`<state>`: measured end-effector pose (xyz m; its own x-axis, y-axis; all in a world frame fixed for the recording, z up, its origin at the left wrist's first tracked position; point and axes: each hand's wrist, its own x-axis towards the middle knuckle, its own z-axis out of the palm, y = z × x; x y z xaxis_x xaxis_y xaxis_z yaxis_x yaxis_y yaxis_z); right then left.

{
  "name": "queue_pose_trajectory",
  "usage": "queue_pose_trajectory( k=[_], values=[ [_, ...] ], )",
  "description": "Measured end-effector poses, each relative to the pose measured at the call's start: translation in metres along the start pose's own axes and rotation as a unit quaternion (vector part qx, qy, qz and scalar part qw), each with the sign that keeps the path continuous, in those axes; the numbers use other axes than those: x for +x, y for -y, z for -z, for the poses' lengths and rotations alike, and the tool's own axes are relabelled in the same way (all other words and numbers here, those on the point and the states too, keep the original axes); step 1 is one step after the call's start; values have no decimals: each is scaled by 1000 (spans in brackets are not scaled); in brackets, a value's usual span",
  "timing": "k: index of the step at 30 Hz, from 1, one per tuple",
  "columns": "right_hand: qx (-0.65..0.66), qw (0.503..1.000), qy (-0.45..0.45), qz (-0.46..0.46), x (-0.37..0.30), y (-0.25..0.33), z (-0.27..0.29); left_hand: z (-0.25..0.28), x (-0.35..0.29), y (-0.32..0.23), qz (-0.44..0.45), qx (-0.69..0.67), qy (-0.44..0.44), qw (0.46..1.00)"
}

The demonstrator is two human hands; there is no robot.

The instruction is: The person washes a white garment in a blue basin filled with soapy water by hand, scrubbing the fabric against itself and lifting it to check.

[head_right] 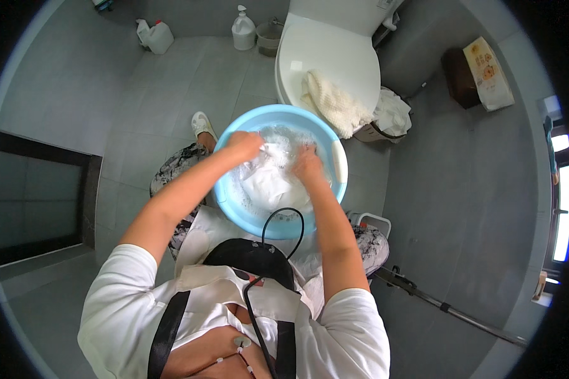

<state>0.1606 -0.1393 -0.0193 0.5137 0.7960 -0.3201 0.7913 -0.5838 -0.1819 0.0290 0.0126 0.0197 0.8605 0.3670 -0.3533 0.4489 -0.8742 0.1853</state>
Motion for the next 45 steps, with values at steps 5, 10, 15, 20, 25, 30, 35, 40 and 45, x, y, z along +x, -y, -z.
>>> queue_pose_trajectory(
  k=[5,10,15,20,25,30,35,40,45],
  values=[
    [338,937,72,-50,-40,-10,69,30,-22,34,-72,-384,-67,918],
    [758,649,55,-22,-50,-21,55,1,-21,24,-70,-821,-40,565],
    [848,506,-93,-124,-30,9,20,-9,-21,-35,38,-978,34,202],
    [566,773,-284,46,-67,81,41,-36,-1,-57,20,-972,66,226],
    [427,850,-307,-18,-53,66,29,-58,14,-80,18,-961,10,277],
    [386,832,-384,-105,-27,53,18,-39,8,-88,178,-903,5,390],
    [301,871,-386,47,-49,83,23,-95,25,-63,-98,-969,223,36],
    [353,872,-329,-81,-19,29,21,-56,1,-86,142,-906,39,396],
    [485,803,-313,-150,1,6,3,-37,9,-41,166,-951,-3,261]
  ],
)
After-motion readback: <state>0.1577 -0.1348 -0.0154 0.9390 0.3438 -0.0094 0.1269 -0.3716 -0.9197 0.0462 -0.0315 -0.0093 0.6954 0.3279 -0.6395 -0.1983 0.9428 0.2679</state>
